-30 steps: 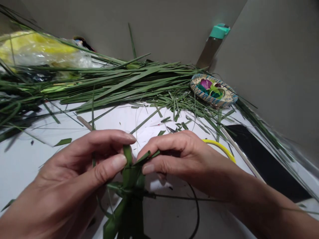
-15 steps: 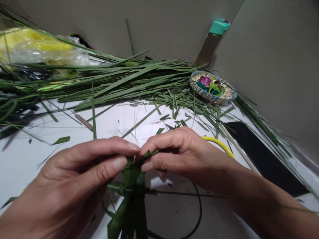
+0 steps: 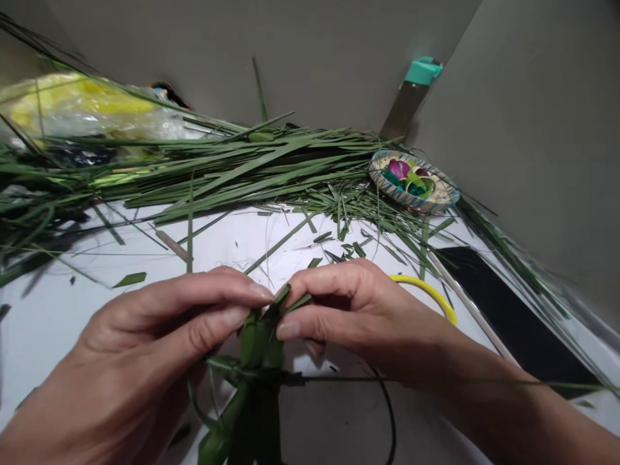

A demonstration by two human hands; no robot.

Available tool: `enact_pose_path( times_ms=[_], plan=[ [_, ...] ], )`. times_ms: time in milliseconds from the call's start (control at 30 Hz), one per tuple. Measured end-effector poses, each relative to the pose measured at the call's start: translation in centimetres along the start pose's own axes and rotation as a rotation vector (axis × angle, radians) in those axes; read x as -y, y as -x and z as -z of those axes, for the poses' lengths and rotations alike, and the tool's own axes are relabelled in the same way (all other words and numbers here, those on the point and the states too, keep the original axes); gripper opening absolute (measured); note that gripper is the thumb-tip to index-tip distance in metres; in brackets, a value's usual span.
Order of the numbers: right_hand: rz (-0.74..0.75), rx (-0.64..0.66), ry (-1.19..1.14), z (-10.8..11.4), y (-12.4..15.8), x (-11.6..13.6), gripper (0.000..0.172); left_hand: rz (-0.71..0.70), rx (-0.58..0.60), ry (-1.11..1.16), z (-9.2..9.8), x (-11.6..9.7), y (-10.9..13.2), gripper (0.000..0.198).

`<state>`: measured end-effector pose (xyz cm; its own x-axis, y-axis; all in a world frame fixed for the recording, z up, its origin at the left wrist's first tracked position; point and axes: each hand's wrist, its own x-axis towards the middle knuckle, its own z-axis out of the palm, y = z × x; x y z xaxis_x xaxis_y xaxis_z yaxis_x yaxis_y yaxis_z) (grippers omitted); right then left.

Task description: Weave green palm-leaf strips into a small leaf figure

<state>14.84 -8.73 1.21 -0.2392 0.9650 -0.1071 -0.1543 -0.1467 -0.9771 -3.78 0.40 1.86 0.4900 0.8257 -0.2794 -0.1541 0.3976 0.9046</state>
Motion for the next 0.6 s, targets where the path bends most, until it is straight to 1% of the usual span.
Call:
enact_pose_path(
  times_ms=[133,167,300,400,467,500,600],
  plan=[
    [-0.019,-0.028,0.003,-0.1,0.0,0.0,0.017,-0.073,-0.027,-0.101,1.0,0.9,1.2,0.021],
    [-0.019,-0.032,-0.004,-0.2,0.0,0.0,0.016,-0.074,-0.04,-0.132,1.1,1.1,1.5,0.018],
    [0.004,-0.053,-0.084,-0.7,-0.1,0.2,0.018,-0.041,-0.038,-0.21,1.0,1.4,2.1,0.02],
    [0.018,-0.07,-0.093,-0.9,-0.1,0.4,0.02,-0.03,-0.055,-0.193,0.9,1.2,2.1,0.019],
    [0.012,-0.075,-0.077,-0.9,-0.1,0.5,0.017,-0.02,-0.041,-0.141,0.7,0.7,1.8,0.026],
    [0.006,-0.078,-0.079,-0.8,-0.1,0.6,0.016,-0.014,-0.023,-0.109,0.5,0.4,1.6,0.033],
    [-0.023,-0.081,-0.155,-0.6,-0.2,0.8,0.015,-0.005,0.042,-0.031,-0.4,-0.6,0.9,0.05]
  ],
)
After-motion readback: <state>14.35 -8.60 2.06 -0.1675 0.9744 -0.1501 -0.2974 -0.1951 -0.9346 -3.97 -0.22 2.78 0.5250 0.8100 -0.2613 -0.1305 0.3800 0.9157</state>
